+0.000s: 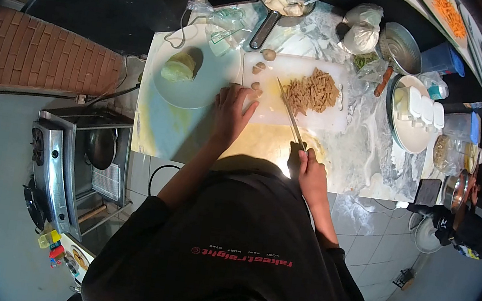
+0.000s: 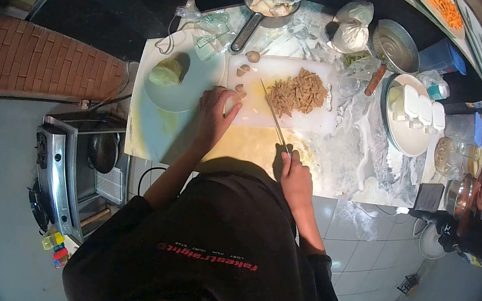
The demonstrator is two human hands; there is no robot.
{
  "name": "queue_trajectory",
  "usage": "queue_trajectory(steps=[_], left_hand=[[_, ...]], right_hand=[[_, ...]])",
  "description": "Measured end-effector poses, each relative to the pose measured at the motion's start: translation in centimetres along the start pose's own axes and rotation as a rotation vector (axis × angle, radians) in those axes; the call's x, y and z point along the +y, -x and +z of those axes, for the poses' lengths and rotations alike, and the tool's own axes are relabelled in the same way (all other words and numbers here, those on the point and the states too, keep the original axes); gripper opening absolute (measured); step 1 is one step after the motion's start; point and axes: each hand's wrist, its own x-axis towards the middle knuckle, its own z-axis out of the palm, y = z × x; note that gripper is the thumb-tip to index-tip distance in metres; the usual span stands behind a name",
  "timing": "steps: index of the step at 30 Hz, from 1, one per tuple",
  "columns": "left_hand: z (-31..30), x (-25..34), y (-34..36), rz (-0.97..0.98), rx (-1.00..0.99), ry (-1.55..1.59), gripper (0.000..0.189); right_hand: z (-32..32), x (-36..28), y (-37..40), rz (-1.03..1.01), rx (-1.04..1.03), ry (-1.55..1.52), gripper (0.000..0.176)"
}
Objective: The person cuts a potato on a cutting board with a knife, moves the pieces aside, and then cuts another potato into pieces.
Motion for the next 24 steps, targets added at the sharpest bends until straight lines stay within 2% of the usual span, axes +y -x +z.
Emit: queue_trajectory(steps=[10, 12, 16, 21, 24], left_hand=[[1.7, 0.9, -0.9, -0.018, 0.021, -0.017, 0.027], [1.8, 0.6, -0.7, 0.060, -0.007, 0.106, 0.027], [1.6, 0.6, -0.2, 0.123, -0.037, 0.146, 0.023], [1.6, 1.0, 0.4, -0.039, -0.022, 0.250, 0.017], [2.0, 1.0, 0.4, -0.004, -0.031, 0.197, 0.016]], right_hand=[[0.6, 0.4, 0.7, -0.014, -0.016, -0.048, 0.041], [0.6, 0.3, 0.8, -0.008, -0.019, -0.056, 0.042], [0.6, -0.1, 1.0, 0.005, -0.029, -0.044, 0.040], [0.8, -0.6, 0.9, -0.008, -0.051, -0.055, 0.038], [0.8, -0.7, 0.9, -0.029, -0.051, -0.073, 0.037]])
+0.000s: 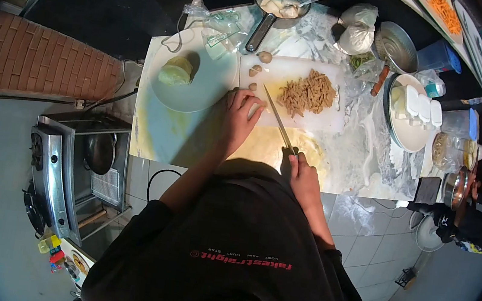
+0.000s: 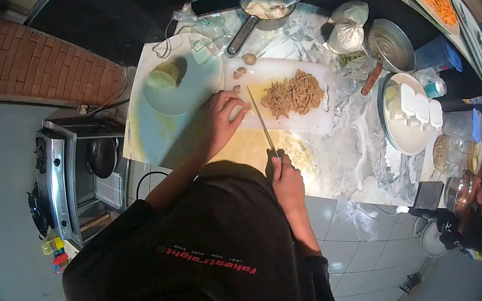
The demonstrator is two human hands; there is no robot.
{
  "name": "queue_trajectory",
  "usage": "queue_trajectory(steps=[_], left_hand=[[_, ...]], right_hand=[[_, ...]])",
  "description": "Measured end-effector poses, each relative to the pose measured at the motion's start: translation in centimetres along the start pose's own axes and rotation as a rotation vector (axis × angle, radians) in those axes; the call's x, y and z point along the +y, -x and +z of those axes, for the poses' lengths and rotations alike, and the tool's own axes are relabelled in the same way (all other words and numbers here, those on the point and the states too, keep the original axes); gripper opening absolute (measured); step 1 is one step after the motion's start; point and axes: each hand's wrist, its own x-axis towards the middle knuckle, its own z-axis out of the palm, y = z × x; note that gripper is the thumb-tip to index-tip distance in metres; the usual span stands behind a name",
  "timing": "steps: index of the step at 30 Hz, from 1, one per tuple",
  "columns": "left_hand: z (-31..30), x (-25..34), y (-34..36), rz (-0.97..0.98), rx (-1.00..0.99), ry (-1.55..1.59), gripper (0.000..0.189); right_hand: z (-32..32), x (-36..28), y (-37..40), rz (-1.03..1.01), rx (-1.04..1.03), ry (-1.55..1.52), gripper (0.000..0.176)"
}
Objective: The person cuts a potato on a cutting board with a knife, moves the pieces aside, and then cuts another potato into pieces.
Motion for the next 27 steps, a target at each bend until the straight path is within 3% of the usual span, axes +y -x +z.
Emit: queue_trajectory(steps=[7, 9, 15, 27], left_hand=[[-0.2, 0.0, -0.4, 0.027, -0.005, -0.019, 0.015], [-0.5, -0.2, -0.9, 0.127, -0.043, -0.079, 0.014], [-1.3, 0.7, -2.0, 0.183, -0.123, -0.057, 0.014], [-0.8, 0.3, -1.8, 0.151, -0.176, -0.020, 0.022]], right_hand=[[0.1, 0.3, -0.3, 0.017, 0.000, 0.010, 0.038], [0.3, 0.4, -0.3, 0.022, -0.007, 0.005, 0.040], [0.3, 0.2, -0.5, 0.020, -0.021, -0.076, 0.044], [-0.1, -0.7, -0.7, 0.064, -0.030, -0.028, 0.046]])
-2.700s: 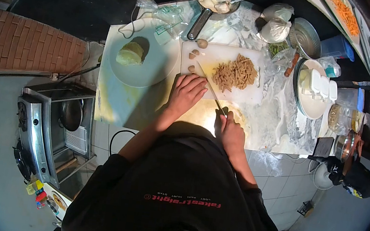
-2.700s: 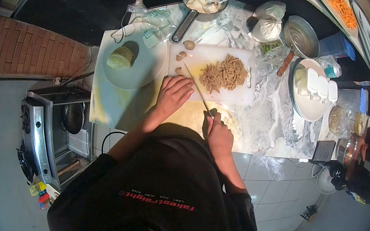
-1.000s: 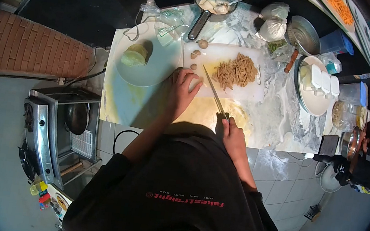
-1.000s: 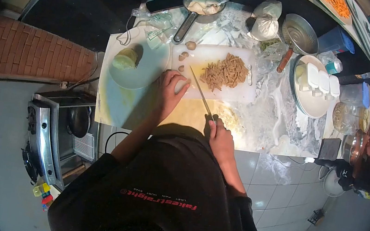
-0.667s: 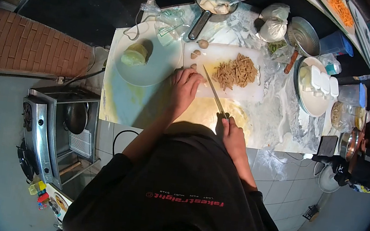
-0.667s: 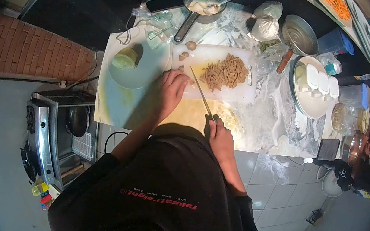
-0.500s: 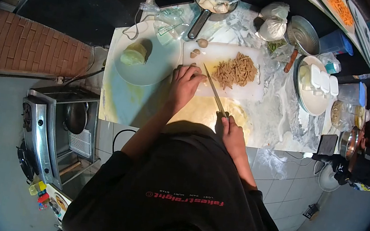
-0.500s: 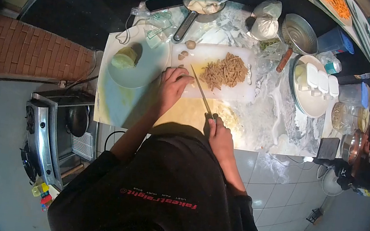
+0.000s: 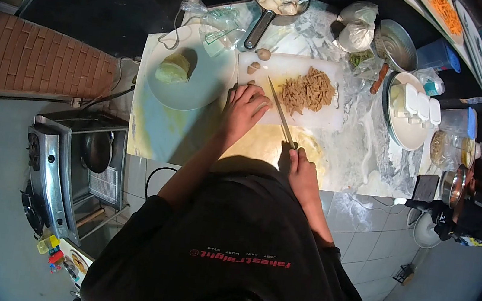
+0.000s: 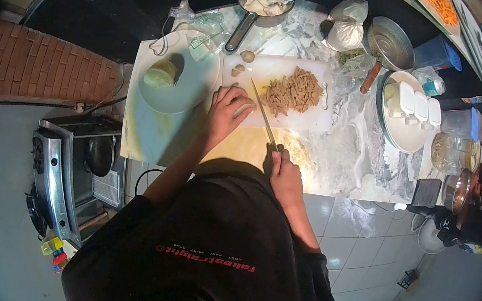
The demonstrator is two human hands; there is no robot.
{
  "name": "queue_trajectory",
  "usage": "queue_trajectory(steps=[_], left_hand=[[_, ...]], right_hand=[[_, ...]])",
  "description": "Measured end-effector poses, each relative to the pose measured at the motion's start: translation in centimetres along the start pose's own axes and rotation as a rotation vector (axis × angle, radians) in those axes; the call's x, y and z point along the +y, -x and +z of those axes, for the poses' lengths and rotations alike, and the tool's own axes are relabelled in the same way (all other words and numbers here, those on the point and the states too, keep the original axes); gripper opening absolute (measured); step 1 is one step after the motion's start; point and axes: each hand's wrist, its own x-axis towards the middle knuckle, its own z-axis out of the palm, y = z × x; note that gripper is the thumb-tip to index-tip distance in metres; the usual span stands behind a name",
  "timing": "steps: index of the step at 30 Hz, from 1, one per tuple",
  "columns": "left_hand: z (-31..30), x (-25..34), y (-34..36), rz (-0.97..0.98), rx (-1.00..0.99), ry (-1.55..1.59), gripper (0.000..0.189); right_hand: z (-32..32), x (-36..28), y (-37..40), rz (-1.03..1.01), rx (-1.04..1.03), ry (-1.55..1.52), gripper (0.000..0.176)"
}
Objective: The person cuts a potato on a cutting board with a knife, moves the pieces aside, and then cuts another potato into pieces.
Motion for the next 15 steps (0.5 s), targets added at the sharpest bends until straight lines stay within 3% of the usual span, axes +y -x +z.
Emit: queue_trajectory(steps=[6, 15], left_hand=[[0.39, 0.65, -0.22, 0.008, 0.059, -0.048, 0.014], [0.30, 0.17, -0.02, 0.030, -0.005, -0.037, 0.016]], right_hand=[[0.49, 0.22, 0.23, -0.011, 0.012, -0.036, 0.045], [0.47, -0.23, 0.04, -0.029, 0.019, -0.013, 0.044]])
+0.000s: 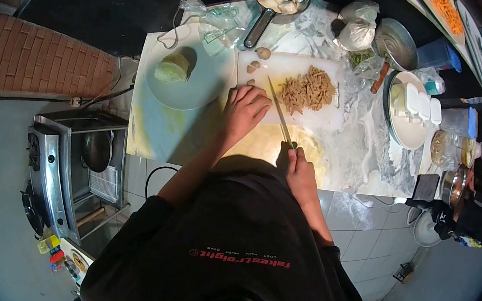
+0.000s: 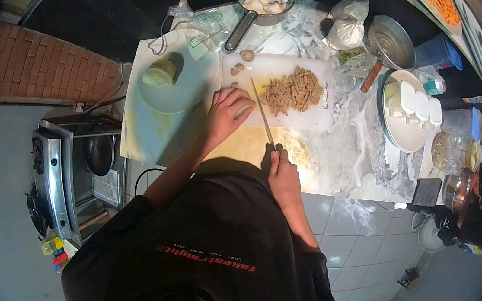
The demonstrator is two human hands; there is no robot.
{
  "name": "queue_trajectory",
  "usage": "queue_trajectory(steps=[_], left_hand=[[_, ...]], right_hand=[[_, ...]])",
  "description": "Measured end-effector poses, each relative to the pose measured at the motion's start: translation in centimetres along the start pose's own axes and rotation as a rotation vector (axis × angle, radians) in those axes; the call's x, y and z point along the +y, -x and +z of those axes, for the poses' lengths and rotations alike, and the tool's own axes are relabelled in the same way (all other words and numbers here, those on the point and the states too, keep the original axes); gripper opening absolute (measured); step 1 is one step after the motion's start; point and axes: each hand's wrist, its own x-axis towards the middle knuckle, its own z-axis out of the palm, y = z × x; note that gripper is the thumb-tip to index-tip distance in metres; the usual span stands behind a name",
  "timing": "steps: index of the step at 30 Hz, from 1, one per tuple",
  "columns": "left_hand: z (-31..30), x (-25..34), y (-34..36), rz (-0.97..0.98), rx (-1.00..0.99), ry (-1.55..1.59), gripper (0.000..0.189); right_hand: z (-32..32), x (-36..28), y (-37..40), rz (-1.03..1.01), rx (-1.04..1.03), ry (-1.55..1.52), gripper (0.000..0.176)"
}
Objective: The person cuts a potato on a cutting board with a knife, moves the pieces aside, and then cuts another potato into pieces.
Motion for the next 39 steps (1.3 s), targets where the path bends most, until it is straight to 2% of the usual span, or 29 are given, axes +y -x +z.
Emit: queue_trajectory(steps=[2, 6, 15, 39], left_hand=[[0.1, 0.0, 0.0, 0.036, 0.014, -0.035, 0.014], [-0.1, 0.8, -0.2, 0.080, 0.042, -0.087, 0.008], [0.8, 0.5, 0.1, -0.053, 0.057, 0.014, 0.005], [1.2, 0.8, 0.7, -0.023, 0.140, 0.036, 0.004]], right_hand=[[-0.2, 0.1, 0.0, 0.047, -0.009, 0.010, 0.042], [-0.3, 0.4, -0.1, 0.011, 0.012, -0.002, 0.041], [-0.1, 0.0, 0.0, -0.019, 0.006, -0.005, 0.040], [0.1, -0.1, -0.1, -0.022, -0.004, 0.014, 0.035]])
